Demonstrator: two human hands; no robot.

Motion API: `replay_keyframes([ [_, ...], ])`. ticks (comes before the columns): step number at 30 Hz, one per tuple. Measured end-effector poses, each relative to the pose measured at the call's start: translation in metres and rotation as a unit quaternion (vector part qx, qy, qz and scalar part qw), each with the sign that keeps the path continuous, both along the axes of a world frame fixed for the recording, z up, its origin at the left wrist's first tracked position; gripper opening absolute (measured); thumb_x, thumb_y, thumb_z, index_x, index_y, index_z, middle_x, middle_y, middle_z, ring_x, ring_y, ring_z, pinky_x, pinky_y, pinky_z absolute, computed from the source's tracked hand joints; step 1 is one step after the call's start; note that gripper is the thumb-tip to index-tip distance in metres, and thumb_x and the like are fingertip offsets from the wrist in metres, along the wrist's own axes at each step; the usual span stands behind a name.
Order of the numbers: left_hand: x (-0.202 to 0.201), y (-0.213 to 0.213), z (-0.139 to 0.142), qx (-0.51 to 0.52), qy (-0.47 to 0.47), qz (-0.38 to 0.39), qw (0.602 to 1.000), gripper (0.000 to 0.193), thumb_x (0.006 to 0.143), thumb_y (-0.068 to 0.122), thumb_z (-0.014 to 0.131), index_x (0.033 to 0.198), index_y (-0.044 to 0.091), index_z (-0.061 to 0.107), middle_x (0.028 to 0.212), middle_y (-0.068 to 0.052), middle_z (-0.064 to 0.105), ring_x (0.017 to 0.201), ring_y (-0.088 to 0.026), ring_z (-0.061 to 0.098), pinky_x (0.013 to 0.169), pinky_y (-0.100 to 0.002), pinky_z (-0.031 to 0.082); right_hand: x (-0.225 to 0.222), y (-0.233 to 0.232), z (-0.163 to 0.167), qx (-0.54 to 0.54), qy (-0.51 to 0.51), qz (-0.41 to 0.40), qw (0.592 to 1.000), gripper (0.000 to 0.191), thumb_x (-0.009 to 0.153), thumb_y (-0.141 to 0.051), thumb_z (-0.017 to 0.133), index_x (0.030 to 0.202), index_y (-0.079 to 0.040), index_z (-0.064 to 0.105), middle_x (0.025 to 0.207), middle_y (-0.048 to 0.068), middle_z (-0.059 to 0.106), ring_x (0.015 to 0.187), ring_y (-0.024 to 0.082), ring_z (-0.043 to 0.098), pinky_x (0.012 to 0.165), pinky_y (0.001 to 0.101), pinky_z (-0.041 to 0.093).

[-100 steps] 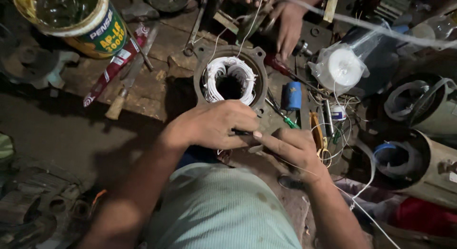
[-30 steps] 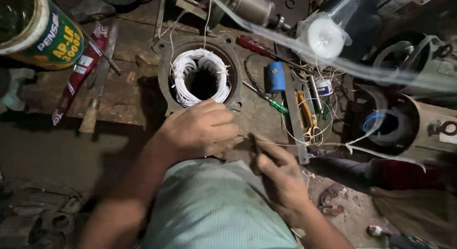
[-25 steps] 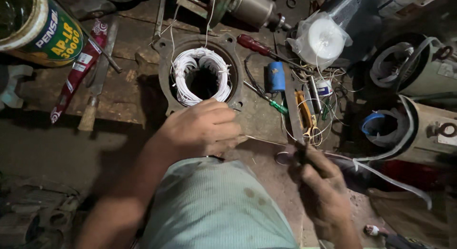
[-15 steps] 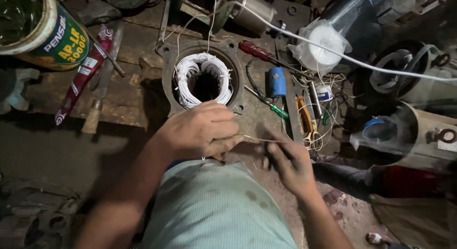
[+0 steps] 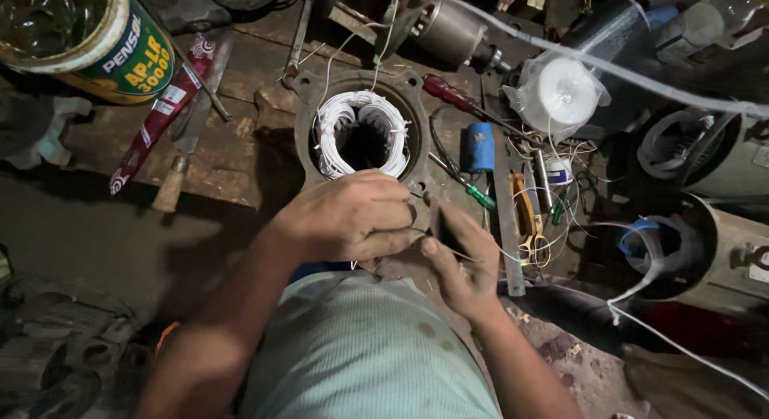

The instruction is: The person threads insulated copper wire into the slots of a motor stator housing on a cluttered workbench, winding and pressing the wire coils into place by hand. They pull wire from a spool, continue winding turns around the stator, and near the end use a small bladed tool to cut or trim the wire.

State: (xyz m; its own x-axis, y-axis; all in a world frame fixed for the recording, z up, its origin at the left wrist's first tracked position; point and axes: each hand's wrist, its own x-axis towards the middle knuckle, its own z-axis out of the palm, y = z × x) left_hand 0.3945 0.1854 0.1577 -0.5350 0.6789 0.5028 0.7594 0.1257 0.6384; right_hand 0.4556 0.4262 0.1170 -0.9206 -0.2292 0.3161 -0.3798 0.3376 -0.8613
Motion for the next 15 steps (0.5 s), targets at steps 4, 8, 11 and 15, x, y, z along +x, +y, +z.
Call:
replay_keyframes([
  [4,-0.002,0.002,0.001,-0.020,-0.006,-0.020,1.000,0.021,0.093,0.025,0.071,0.089,0.006,0.064,0.089,-0.009,0.058,0.091,-0.030,0.062,0.084,-0.043,0.050,0.004,0.018,-0.005,0.026,0.020,0.021,0.999,0.048,0.092,-0.017,0.075,0.132,0.006,0.065,0.091,0.012,0.064,0.080,0.020,0.062,0.076,0.0284,0.048],
  [8,-0.001,0.000,0.004,-0.025,-0.030,-0.017,0.999,0.021,0.097,0.025,0.069,0.090,0.006,0.063,0.088,-0.009,0.057,0.091,-0.030,0.061,0.084,-0.043,0.049,0.009,0.059,-0.009,-0.030,0.103,0.052,0.993,0.046,0.090,-0.017,0.075,0.130,0.003,0.065,0.076,0.001,0.067,0.063,0.009,0.060,0.060,0.0240,0.048],
  [11,-0.002,-0.001,0.006,-0.012,-0.047,-0.021,0.999,0.021,0.098,0.025,0.068,0.091,0.006,0.064,0.086,-0.009,0.056,0.088,-0.030,0.060,0.081,-0.043,0.048,0.036,0.101,0.004,-0.024,0.078,-0.004,0.997,0.044,0.091,-0.019,0.077,0.127,0.002,0.063,0.092,0.009,0.066,0.076,0.016,0.062,0.070,0.0293,0.052],
  [15,-0.007,-0.001,0.006,-0.021,-0.057,-0.025,0.998,0.025,0.099,0.025,0.068,0.088,0.004,0.060,0.082,-0.009,0.053,0.082,-0.030,0.058,0.077,-0.043,0.046,0.036,0.128,0.025,-0.162,-0.041,-0.061,0.984,0.038,0.087,-0.012,0.078,0.120,0.003,0.066,0.092,0.011,0.067,0.074,0.017,0.065,0.065,0.0277,0.052],
])
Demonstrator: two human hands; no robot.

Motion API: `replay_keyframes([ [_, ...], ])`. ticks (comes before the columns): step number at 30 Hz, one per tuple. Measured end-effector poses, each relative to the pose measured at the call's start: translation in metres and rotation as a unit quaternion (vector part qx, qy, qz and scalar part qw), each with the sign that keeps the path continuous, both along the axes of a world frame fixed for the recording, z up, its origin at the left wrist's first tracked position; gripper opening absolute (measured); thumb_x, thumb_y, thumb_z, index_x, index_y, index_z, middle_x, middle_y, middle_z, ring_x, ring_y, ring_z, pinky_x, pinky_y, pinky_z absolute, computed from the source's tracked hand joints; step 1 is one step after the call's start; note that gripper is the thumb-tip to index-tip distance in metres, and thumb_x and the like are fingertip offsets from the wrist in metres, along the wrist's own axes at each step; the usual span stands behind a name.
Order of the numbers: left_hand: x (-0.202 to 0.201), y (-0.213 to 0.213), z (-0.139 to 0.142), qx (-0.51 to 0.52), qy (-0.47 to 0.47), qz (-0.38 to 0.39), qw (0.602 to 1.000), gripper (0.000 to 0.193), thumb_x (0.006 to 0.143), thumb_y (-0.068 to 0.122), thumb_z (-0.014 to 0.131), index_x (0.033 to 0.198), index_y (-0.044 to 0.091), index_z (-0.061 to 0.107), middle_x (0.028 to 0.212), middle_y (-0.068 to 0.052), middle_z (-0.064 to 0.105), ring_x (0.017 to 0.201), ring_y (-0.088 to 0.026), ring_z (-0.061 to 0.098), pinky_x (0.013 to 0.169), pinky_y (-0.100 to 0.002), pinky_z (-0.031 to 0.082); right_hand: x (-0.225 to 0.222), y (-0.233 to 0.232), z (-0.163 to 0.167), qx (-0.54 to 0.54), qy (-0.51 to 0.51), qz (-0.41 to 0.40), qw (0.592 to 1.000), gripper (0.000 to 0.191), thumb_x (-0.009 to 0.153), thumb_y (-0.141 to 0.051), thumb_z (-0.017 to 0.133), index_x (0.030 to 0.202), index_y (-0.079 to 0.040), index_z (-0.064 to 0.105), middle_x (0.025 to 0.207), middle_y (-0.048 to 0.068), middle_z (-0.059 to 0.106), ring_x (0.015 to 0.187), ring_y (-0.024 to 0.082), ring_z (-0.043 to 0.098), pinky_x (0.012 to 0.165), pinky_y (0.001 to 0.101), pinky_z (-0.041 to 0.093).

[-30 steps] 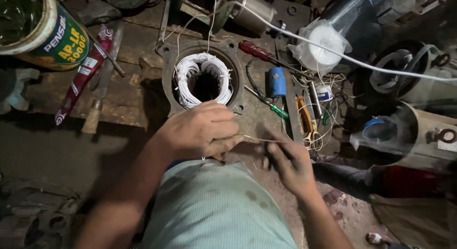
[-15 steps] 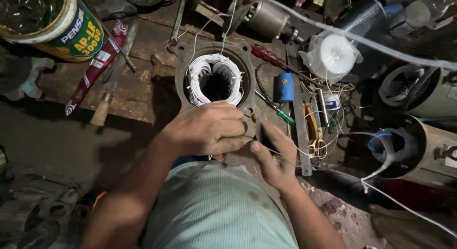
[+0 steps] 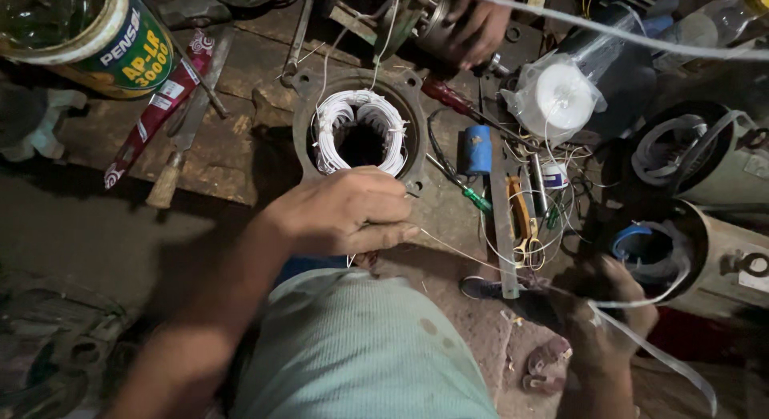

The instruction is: The person threads insulated copper wire into the slots of a motor stator housing on a cluttered workbench, winding and pressing the wire coils into place by hand. They pull wire from a spool, continue winding turns around the stator, and near the end use a small bladed tool to cut or trim the wire.

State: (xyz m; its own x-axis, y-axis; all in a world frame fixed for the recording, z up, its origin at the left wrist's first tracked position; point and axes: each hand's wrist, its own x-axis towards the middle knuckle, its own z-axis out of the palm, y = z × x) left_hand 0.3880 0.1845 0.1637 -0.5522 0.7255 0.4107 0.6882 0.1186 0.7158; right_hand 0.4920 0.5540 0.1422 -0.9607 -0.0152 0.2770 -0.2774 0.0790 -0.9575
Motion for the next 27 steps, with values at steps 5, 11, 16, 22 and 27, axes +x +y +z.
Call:
replay_keyframes([
  [5,0.000,0.001,0.000,-0.019,0.014,0.002,1.000,0.032,0.100,0.027,0.067,0.082,0.003,0.056,0.079,-0.011,0.050,0.079,-0.030,0.057,0.074,-0.043,0.046,-0.052,-0.021,0.005,0.311,0.047,0.235,0.920,0.041,0.087,-0.010,0.075,0.127,-0.002,0.072,0.112,0.010,0.076,0.098,0.022,0.070,0.087,0.0346,0.055],
  [11,0.002,0.002,0.002,-0.017,0.001,0.005,1.000,0.030,0.101,0.027,0.066,0.084,0.004,0.058,0.079,-0.010,0.051,0.080,-0.030,0.058,0.074,-0.043,0.046,-0.068,-0.071,0.004,0.160,0.072,0.297,0.939,0.057,0.082,-0.014,0.080,0.135,-0.001,0.063,0.105,0.010,0.072,0.092,0.024,0.064,0.084,0.0358,0.052],
  [16,0.004,0.001,0.002,0.001,0.012,0.025,1.000,0.028,0.099,0.028,0.067,0.086,0.004,0.059,0.081,-0.010,0.051,0.082,-0.029,0.059,0.074,-0.043,0.047,-0.077,-0.080,-0.005,0.150,0.112,0.299,0.936,0.034,0.087,-0.013,0.080,0.119,-0.003,0.075,0.103,0.009,0.072,0.095,0.023,0.066,0.089,0.0372,0.051],
  [22,0.004,0.001,0.001,-0.003,0.008,0.016,1.000,0.030,0.101,0.027,0.069,0.084,0.005,0.059,0.079,-0.010,0.050,0.079,-0.029,0.058,0.074,-0.043,0.047,-0.045,-0.021,-0.015,0.078,0.150,0.191,0.967,0.030,0.089,-0.027,0.078,0.110,-0.006,0.075,0.096,0.004,0.071,0.088,0.015,0.065,0.091,0.0375,0.048],
  [27,0.001,0.004,0.002,0.009,0.010,-0.003,1.000,0.028,0.100,0.026,0.067,0.084,0.004,0.059,0.079,-0.010,0.050,0.079,-0.029,0.057,0.072,-0.042,0.046,-0.017,0.035,-0.010,0.084,0.114,0.110,0.984,0.028,0.097,-0.024,0.077,0.121,-0.009,0.072,0.106,0.008,0.069,0.100,0.020,0.065,0.090,0.0347,0.051],
])
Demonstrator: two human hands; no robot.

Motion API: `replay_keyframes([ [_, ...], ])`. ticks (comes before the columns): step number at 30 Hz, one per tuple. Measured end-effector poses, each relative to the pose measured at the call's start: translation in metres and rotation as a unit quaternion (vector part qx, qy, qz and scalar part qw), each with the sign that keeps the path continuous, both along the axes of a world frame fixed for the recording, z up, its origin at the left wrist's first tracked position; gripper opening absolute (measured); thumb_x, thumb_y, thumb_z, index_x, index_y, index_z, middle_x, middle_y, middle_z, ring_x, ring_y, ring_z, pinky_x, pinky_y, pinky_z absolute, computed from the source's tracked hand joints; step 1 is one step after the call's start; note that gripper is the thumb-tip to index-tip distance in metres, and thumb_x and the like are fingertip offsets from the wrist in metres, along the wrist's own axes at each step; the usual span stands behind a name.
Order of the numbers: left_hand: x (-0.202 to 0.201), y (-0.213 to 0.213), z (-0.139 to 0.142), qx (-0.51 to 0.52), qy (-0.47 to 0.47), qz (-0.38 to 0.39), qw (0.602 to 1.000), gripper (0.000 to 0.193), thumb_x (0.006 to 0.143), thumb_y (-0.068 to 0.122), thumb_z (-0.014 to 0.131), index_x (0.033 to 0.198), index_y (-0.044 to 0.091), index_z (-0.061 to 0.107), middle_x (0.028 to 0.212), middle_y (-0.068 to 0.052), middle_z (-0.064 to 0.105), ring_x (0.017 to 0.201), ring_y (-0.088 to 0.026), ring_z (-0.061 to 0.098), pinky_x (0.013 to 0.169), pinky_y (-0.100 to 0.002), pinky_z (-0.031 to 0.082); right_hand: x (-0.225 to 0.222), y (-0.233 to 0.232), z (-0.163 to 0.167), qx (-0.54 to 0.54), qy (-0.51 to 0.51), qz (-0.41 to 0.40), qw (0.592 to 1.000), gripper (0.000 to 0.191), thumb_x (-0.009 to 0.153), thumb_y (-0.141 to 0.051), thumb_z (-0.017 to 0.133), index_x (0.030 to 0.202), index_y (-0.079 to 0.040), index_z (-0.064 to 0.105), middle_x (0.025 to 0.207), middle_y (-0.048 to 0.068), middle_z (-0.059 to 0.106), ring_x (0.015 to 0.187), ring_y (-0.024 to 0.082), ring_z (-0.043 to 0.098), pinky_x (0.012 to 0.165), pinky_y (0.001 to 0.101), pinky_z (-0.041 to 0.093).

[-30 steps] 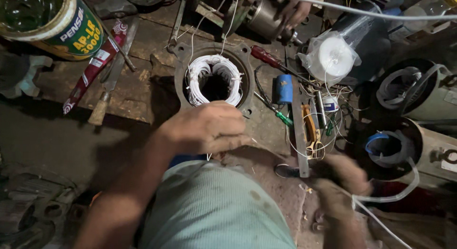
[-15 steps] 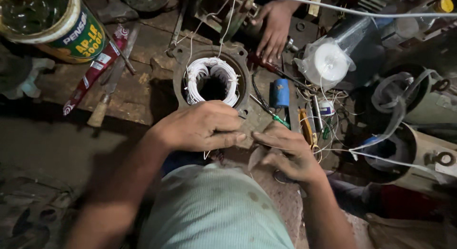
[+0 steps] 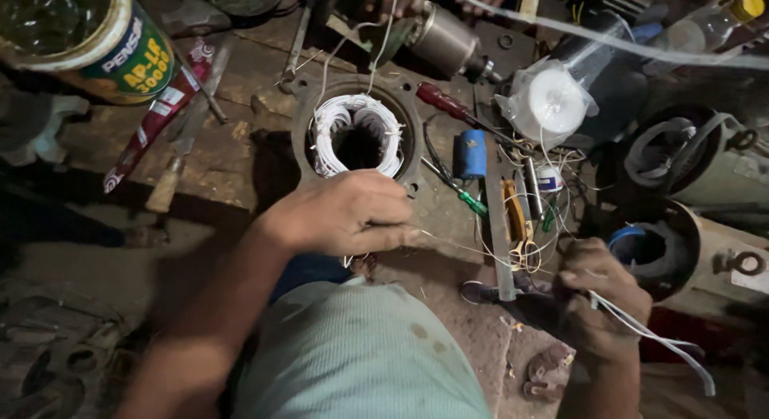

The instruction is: The person threads insulated copper wire into the slots of a motor stator housing on a cluttered workbench, winding and pressing the wire coils into place by hand. They pull wire from a spool, continue winding turns around the stator, and near the end use a small bladed tool to cut or trim the wire.

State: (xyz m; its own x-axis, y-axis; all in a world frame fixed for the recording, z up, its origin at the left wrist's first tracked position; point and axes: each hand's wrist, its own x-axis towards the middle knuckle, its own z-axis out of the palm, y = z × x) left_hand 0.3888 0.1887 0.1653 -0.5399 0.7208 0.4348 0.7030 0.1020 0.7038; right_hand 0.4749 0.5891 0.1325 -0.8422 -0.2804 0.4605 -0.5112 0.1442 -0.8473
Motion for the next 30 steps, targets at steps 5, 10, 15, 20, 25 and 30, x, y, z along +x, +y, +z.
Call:
replay_keyframes([
  [5,0.000,0.001,-0.001,-0.024,-0.022,0.004,0.999,0.032,0.101,0.025,0.066,0.080,0.004,0.057,0.074,-0.009,0.049,0.074,-0.028,0.057,0.073,-0.042,0.046,-0.005,-0.032,-0.009,-0.015,-0.199,0.022,0.980,0.082,0.085,-0.017,0.083,0.156,-0.004,0.044,0.102,0.013,0.073,0.082,0.022,0.070,0.070,0.0349,0.059],
  [10,0.001,-0.003,0.001,-0.011,-0.033,-0.016,0.999,0.028,0.101,0.025,0.065,0.083,0.004,0.059,0.076,-0.009,0.051,0.076,-0.028,0.058,0.073,-0.041,0.046,-0.038,-0.100,-0.013,0.103,-0.001,0.136,0.985,0.054,0.088,-0.020,0.079,0.136,-0.001,0.064,0.105,0.012,0.070,0.096,0.024,0.067,0.089,0.0368,0.053],
  [15,0.005,-0.001,0.002,-0.001,-0.001,0.004,1.000,0.031,0.101,0.026,0.067,0.080,0.005,0.057,0.076,-0.009,0.050,0.077,-0.030,0.057,0.075,-0.042,0.046,-0.039,-0.105,-0.004,0.106,0.031,0.127,0.986,0.030,0.092,-0.017,0.076,0.120,-0.005,0.074,0.098,0.008,0.070,0.094,0.023,0.065,0.086,0.0380,0.051],
  [20,0.005,-0.002,0.002,-0.043,-0.022,0.013,0.999,0.035,0.099,0.028,0.069,0.075,0.006,0.057,0.074,-0.010,0.050,0.076,-0.030,0.057,0.073,-0.042,0.046,-0.008,-0.065,0.007,0.009,0.015,0.058,0.998,0.027,0.092,-0.020,0.074,0.116,-0.008,0.073,0.097,0.004,0.067,0.092,0.017,0.064,0.086,0.0337,0.051],
  [25,0.005,-0.004,0.003,-0.005,0.020,0.028,0.999,0.024,0.098,0.025,0.069,0.086,0.005,0.061,0.082,-0.009,0.054,0.085,-0.030,0.060,0.081,-0.042,0.049,0.003,-0.059,-0.004,0.173,-0.092,0.043,0.980,0.034,0.094,-0.010,0.068,0.127,0.000,0.067,0.115,0.013,0.073,0.103,0.024,0.070,0.093,0.0324,0.053],
  [30,0.006,-0.003,0.002,0.001,0.026,0.026,0.999,0.020,0.098,0.024,0.069,0.089,0.006,0.064,0.083,-0.009,0.056,0.084,-0.030,0.060,0.080,-0.042,0.049,-0.002,-0.108,-0.011,0.076,-0.300,-0.105,0.945,0.045,0.091,-0.016,0.073,0.133,-0.001,0.068,0.096,0.001,0.071,0.077,0.010,0.062,0.069,0.0248,0.051],
])
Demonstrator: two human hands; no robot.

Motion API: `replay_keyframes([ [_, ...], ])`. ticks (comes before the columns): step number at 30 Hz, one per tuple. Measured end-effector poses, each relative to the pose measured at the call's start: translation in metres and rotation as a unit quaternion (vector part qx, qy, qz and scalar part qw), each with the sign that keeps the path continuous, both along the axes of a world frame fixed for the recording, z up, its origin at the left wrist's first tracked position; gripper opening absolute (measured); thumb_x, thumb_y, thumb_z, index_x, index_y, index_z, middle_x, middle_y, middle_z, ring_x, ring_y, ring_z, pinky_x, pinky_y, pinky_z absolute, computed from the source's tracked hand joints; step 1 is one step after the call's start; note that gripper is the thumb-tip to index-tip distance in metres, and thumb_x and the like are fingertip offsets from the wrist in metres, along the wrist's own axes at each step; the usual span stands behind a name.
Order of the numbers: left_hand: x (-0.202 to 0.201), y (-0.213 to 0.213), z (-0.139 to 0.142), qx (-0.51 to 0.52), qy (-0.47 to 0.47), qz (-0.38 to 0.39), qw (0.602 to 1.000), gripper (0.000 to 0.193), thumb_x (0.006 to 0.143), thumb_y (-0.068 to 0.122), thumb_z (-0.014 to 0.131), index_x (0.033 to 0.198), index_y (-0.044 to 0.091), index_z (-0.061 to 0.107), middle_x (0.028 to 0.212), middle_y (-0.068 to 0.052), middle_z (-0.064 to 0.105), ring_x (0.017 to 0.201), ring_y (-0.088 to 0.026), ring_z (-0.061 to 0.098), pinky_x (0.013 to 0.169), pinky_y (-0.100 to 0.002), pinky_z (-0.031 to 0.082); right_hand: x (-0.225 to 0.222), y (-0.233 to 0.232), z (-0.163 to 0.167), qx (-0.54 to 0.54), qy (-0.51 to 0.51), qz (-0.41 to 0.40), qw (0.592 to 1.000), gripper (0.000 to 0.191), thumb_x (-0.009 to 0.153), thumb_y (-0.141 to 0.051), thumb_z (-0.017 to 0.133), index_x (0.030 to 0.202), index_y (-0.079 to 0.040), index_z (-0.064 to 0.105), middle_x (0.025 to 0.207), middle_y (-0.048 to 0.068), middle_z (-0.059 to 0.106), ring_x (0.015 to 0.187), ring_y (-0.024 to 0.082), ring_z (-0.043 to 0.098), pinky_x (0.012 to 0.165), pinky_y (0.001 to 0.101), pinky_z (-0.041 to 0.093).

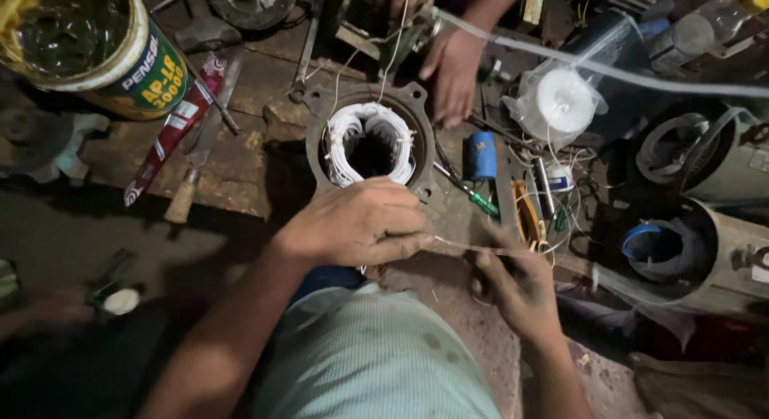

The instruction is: The person threads insulated copper wire into the slots of a motor stator housing on a cluttered workbench, winding and pressing the wire coils into place by hand. They pull wire from a spool, continue winding turns around the stator, and near the end use a small bladed tool to cut or trim the wire.

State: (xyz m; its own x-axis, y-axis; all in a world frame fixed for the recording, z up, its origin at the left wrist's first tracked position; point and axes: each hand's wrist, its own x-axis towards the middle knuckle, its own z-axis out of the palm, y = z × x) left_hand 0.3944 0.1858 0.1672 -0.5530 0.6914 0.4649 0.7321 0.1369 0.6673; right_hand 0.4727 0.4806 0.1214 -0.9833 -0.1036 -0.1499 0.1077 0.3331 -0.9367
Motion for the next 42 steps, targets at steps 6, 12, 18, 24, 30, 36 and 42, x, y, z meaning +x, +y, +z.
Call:
replay_keyframes([
  [6,0.002,-0.002,-0.001,-0.013,-0.004,0.016,1.000,0.024,0.098,0.026,0.069,0.086,0.006,0.062,0.083,-0.009,0.055,0.084,-0.030,0.061,0.081,-0.042,0.049,-0.008,-0.062,0.025,-0.102,0.047,-0.042,0.993,0.059,0.091,-0.018,0.075,0.145,0.003,0.059,0.103,0.001,0.067,0.090,0.007,0.058,0.082,0.0223,0.049],
  [12,0.004,-0.003,0.000,0.005,0.023,-0.008,1.000,0.022,0.097,0.027,0.068,0.093,0.006,0.064,0.088,-0.009,0.055,0.090,-0.031,0.061,0.083,-0.042,0.048,-0.004,-0.058,0.022,-0.074,0.090,0.019,0.993,0.057,0.097,-0.021,0.067,0.146,0.006,0.056,0.128,0.007,0.066,0.111,0.011,0.059,0.099,0.0244,0.046],
  [18,0.006,-0.001,-0.003,0.006,-0.002,0.002,1.000,0.021,0.096,0.026,0.071,0.092,0.006,0.064,0.087,-0.007,0.056,0.088,-0.027,0.061,0.083,-0.040,0.050,0.026,0.000,0.020,-0.051,0.099,-0.063,0.992,0.063,0.089,-0.025,0.065,0.144,0.004,0.058,0.094,0.003,0.065,0.079,0.010,0.061,0.069,0.0235,0.051],
  [24,0.003,0.003,-0.005,0.004,0.057,0.009,0.998,0.020,0.096,0.022,0.072,0.088,0.005,0.063,0.086,-0.009,0.056,0.087,-0.029,0.060,0.081,-0.040,0.048,0.034,0.058,0.013,-0.258,0.004,-0.202,0.945,0.063,0.103,-0.021,0.070,0.163,-0.009,0.056,0.082,0.003,0.055,0.062,0.011,0.049,0.054,0.0270,0.041],
  [30,0.005,0.007,-0.003,-0.010,0.033,0.027,0.999,0.021,0.096,0.022,0.071,0.084,0.006,0.064,0.081,-0.007,0.056,0.081,-0.027,0.060,0.078,-0.039,0.048,0.035,0.015,0.006,-0.035,-0.037,0.119,0.992,0.056,0.098,-0.026,0.067,0.147,-0.002,0.054,0.123,0.000,0.069,0.106,0.011,0.065,0.092,0.0286,0.050],
  [36,0.008,0.008,-0.003,-0.040,0.028,0.047,0.998,0.022,0.094,0.022,0.075,0.083,0.006,0.063,0.082,-0.008,0.055,0.083,-0.028,0.059,0.079,-0.040,0.048,0.026,-0.043,0.034,-0.390,-0.181,0.020,0.903,0.069,0.093,-0.021,0.071,0.155,-0.001,0.048,0.098,0.002,0.063,0.078,0.011,0.055,0.067,0.0251,0.045],
  [42,0.008,0.008,-0.007,-0.036,0.069,0.038,0.996,0.018,0.086,0.021,0.077,0.089,0.008,0.065,0.087,-0.008,0.057,0.089,-0.029,0.060,0.082,-0.040,0.049,0.028,-0.060,0.030,-0.454,-0.235,-0.101,0.853,0.061,0.093,-0.015,0.070,0.147,0.004,0.051,0.093,0.001,0.059,0.068,0.010,0.047,0.059,0.0245,0.040],
])
